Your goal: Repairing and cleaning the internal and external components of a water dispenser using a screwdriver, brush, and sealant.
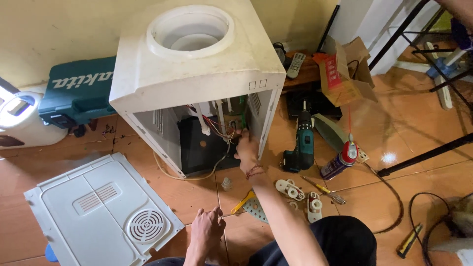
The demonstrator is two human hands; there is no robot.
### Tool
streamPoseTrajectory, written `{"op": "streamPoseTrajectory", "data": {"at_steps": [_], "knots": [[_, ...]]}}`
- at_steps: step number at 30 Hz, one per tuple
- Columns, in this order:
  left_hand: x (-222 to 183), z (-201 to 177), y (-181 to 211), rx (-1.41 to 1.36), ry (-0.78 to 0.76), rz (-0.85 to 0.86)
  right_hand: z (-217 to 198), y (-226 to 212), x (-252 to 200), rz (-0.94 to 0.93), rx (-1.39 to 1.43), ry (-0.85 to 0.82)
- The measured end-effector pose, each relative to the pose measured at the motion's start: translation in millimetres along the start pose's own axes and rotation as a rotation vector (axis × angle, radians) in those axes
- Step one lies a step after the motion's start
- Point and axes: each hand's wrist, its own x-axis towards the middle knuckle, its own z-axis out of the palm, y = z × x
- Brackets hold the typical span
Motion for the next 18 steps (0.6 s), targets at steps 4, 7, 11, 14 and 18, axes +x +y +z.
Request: {"op": "streamPoseTrajectory", "data": {"at_steps": [4,7,11,14,18], "knots": [[-2,-2,0,-0.032,0.041,0.017,-9,12,-32,0.067,0.061,-0.016],[-6,-3,1,-0.041,0.051,0.056,-17,28,-45,0.048,0.207,-0.087],[-4,-1,0,-0.019,0.039,0.047,-14,18,-46,0.076,0.282,-0.125],[-8,0,-2,-0.018,0.017,0.023,-12,-2,-37,0.060,0.179,-0.083],[-8,-7,1,-0.019,0.031,0.044,-12,-8,0,-0.034,0.020,0.026]]}}
